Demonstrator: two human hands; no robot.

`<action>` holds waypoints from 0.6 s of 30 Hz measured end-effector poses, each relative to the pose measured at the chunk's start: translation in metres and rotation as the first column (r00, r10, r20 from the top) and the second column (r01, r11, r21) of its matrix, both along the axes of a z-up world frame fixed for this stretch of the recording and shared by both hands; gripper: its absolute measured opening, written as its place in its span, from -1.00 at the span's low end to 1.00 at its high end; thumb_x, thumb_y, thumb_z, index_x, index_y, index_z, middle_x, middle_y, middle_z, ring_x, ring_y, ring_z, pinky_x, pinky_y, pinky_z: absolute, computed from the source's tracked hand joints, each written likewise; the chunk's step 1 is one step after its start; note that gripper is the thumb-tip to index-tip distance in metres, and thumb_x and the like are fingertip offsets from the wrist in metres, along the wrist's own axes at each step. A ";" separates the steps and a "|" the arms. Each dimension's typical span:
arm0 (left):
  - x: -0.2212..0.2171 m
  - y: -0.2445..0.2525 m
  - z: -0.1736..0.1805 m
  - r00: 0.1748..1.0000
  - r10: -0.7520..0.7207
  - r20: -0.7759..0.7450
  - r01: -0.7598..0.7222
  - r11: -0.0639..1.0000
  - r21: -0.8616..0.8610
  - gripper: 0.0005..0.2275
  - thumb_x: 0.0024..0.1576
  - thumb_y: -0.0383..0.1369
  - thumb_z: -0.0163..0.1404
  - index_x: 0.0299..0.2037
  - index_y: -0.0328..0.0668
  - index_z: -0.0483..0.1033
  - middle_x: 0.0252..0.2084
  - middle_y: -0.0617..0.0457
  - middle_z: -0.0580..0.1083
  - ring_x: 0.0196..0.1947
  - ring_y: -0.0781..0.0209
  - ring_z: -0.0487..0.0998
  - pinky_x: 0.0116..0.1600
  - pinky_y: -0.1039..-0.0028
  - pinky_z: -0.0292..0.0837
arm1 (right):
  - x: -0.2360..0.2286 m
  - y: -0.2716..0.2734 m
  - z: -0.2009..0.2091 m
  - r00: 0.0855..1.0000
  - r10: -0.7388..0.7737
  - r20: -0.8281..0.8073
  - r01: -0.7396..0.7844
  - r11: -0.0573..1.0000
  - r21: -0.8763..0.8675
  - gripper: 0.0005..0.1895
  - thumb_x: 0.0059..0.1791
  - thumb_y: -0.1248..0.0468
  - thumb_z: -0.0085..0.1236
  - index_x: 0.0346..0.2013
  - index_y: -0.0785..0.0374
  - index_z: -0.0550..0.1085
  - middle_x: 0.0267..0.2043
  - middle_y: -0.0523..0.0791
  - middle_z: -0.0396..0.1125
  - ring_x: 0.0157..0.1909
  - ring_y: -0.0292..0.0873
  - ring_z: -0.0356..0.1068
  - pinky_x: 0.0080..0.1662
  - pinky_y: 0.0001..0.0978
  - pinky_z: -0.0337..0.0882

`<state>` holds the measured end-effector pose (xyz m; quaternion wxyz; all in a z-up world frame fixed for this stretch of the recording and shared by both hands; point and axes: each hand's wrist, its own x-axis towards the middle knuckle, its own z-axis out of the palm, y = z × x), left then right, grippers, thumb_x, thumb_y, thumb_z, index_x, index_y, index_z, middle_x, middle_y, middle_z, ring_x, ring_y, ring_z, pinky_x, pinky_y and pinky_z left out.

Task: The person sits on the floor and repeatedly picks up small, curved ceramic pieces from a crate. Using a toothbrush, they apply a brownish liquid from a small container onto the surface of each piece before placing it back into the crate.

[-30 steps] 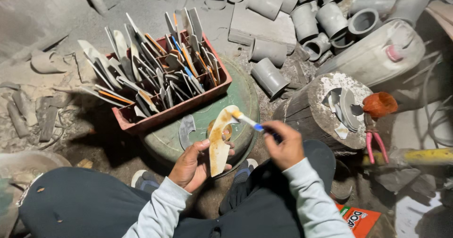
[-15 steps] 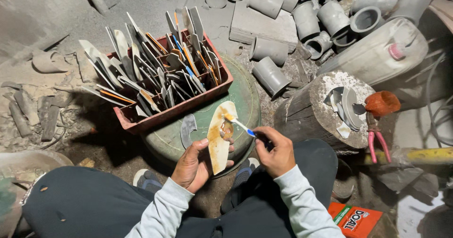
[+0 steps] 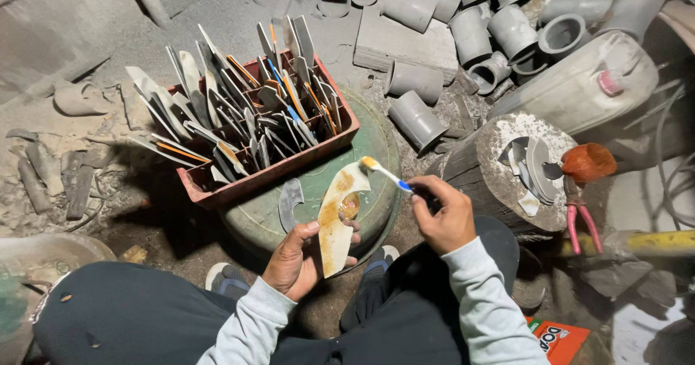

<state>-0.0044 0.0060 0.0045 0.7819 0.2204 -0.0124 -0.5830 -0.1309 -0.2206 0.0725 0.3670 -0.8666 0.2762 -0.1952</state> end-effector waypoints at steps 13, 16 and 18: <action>0.012 0.006 0.017 0.995 -0.042 0.092 0.051 0.994 -0.101 -0.49 0.14 -0.25 0.04 0.22 -0.51 0.38 0.17 -0.20 0.47 0.18 -0.08 0.51 0.20 -0.03 0.51 | -0.005 -0.017 -0.028 0.996 0.080 0.041 -0.083 0.995 0.053 -0.77 -0.06 0.39 0.15 -0.10 0.26 0.56 -0.35 -0.16 0.48 -0.38 -0.36 0.38 -0.32 -0.45 0.37; 0.033 0.029 0.032 0.904 -0.015 0.427 0.034 0.999 -0.037 -0.47 0.11 -0.23 0.07 0.22 -0.49 0.45 0.10 -0.24 0.54 0.09 -0.09 0.58 0.21 0.12 0.53 | -0.005 -0.035 -0.051 0.994 -0.013 -0.106 0.007 0.998 -0.062 -0.76 -0.05 0.37 0.17 -0.09 0.23 0.58 -0.36 -0.11 0.49 -0.37 -0.34 0.44 -0.25 -0.46 0.42; 0.056 0.056 0.049 0.741 0.004 0.672 -0.074 0.994 0.075 -0.50 0.07 -0.23 0.11 0.17 -0.45 0.54 0.06 -0.24 0.59 0.06 -0.04 0.60 0.21 0.28 0.50 | -0.009 -0.044 -0.068 0.996 -0.027 -0.091 0.034 0.997 0.073 -0.77 -0.05 0.35 0.17 -0.10 0.22 0.58 -0.34 -0.11 0.51 -0.32 -0.33 0.46 -0.23 -0.45 0.42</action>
